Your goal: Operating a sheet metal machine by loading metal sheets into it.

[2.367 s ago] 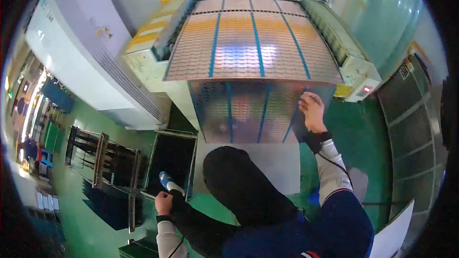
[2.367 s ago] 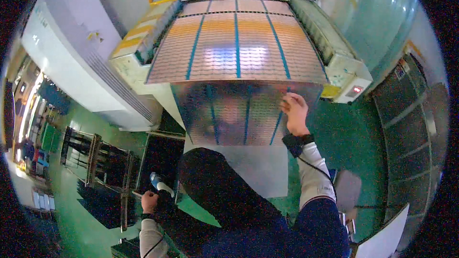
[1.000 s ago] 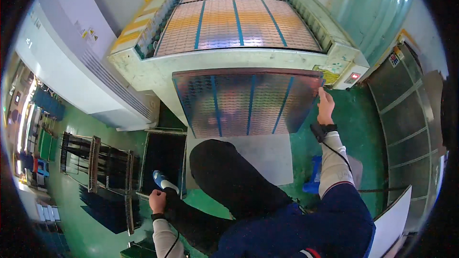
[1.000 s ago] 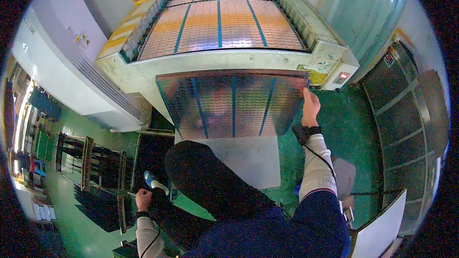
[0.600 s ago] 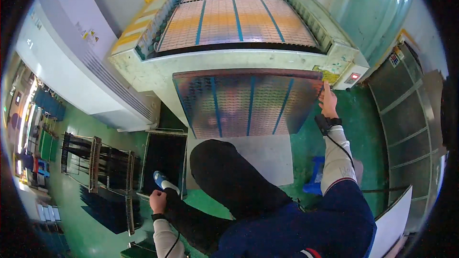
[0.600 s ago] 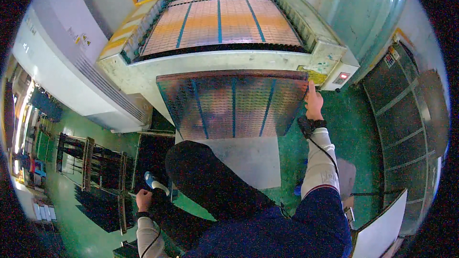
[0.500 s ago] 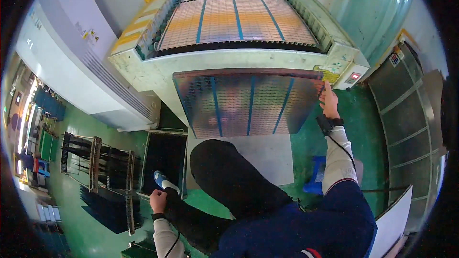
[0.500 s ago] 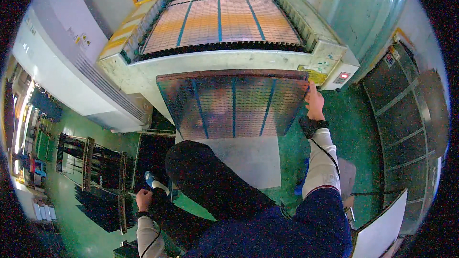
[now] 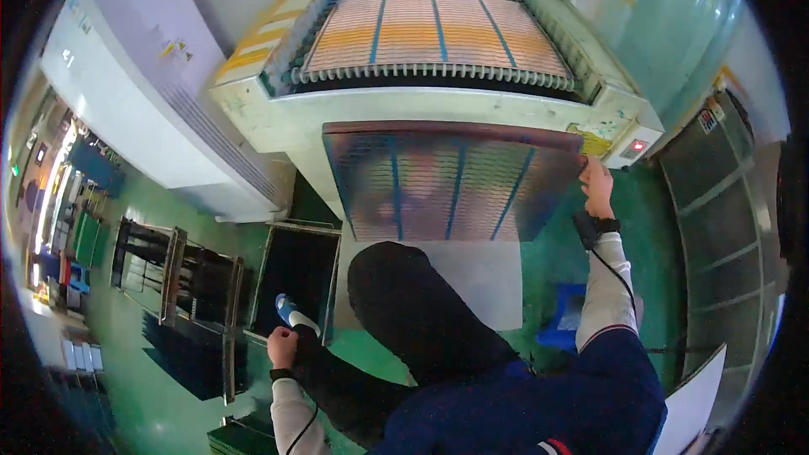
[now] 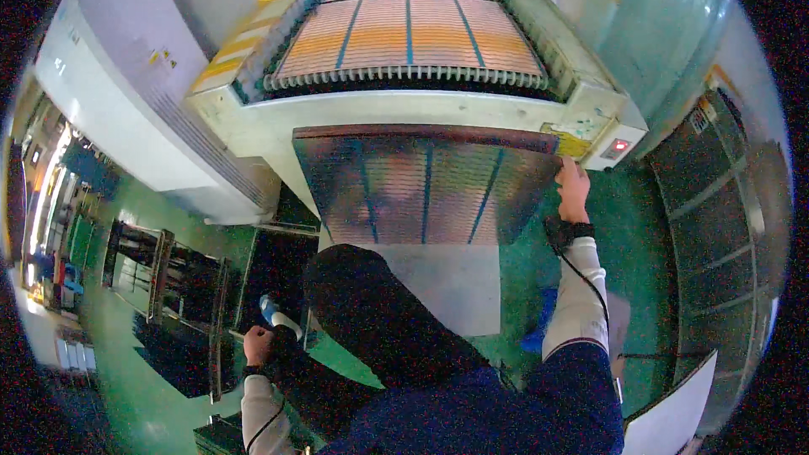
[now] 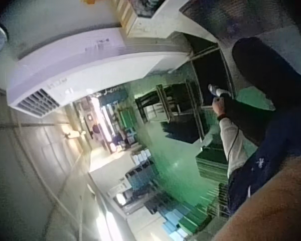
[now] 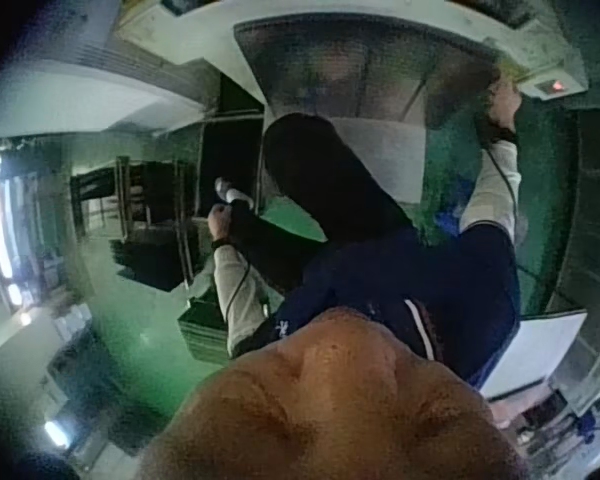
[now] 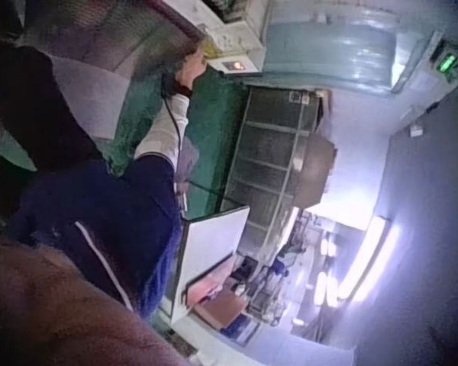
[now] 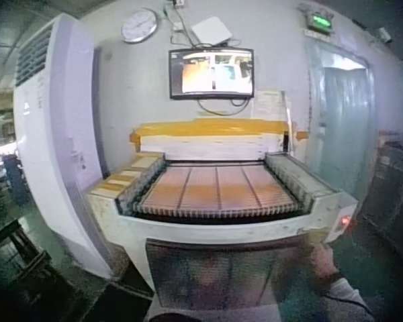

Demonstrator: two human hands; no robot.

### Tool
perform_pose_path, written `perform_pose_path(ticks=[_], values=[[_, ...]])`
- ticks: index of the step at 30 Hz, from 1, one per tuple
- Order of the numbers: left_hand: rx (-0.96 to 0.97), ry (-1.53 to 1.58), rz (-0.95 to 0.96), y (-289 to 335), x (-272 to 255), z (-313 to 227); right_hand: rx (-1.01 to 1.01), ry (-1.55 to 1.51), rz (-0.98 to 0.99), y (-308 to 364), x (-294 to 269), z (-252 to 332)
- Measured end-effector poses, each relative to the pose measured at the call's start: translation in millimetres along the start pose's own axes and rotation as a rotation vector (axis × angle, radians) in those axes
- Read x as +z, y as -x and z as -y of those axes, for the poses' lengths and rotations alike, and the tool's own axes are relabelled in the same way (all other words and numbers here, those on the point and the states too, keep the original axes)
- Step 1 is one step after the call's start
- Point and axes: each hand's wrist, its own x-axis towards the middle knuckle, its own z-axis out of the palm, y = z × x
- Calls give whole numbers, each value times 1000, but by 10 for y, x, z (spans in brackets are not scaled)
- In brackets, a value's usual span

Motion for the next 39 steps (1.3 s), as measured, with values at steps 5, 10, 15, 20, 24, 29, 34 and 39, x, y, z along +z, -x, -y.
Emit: perform_pose_path(ticks=[5, 10, 15, 20, 24, 29, 34, 39], values=[[9, -34, -42, 52, -76, -170, -218, 62, 53, -40, -159, 42], [-81, 39, -38, 41, 3, -112, -528, 560, 189, -225, -430, 212], [-45, -18, -71, 92, -17, -56, -723, 1174, 479, 931, 35, 979], [-102, 28, -19, 72, -100, -249, -855, 927, 933, 1496, 702, 732], [-126, 224, -7, 29, -219, -355, -1046, 991, 987, 1921, 1010, 566], [149, 758, -37, -119, -584, -1328, -1060, 981, 1025, 2204, 1031, 600], [296, 1050, -39, -129, -877, -2273, -1116, 947, 1142, 2455, 1079, 616], [206, 1047, -43, -171, -801, -2500, -967, 938, 1194, 2626, 1168, 669]])
